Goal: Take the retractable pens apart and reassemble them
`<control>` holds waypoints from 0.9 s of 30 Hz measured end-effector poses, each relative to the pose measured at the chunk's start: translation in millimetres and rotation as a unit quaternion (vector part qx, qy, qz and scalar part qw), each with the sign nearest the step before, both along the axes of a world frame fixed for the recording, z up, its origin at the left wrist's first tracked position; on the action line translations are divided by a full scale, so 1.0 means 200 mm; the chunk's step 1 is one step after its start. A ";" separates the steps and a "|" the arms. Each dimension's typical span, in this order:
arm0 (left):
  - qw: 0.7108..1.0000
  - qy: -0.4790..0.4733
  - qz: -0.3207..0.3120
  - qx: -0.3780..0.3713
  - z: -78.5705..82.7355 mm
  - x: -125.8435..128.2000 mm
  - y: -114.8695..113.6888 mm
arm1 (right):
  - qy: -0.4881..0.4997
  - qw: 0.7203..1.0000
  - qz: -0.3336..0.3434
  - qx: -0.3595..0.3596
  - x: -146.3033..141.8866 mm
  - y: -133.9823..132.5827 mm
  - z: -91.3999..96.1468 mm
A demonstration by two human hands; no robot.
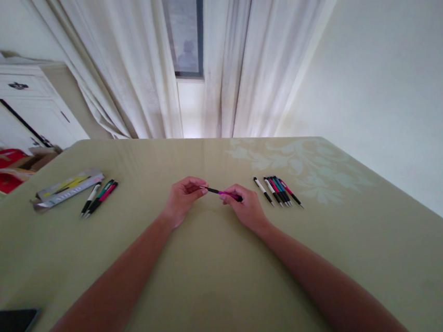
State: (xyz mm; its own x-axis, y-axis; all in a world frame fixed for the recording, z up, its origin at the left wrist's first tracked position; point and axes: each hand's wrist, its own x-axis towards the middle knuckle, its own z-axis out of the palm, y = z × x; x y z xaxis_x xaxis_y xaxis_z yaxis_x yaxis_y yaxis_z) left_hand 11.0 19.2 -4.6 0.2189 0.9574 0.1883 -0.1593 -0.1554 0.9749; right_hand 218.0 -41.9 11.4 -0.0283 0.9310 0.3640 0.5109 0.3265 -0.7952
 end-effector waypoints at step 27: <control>0.997 0.073 -0.005 0.016 0.03 0.02 -0.03 | -0.003 1.000 -0.022 -0.005 0.00 -0.01 0.01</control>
State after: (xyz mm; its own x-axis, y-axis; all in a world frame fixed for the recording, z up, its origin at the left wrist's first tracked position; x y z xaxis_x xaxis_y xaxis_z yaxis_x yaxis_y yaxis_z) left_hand 14.6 13.0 1.7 0.2551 0.9492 0.1843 -0.0182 -0.1858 0.9824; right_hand 218.4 -43.2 13.3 0.0114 0.9351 0.3542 0.5296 0.2949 -0.7954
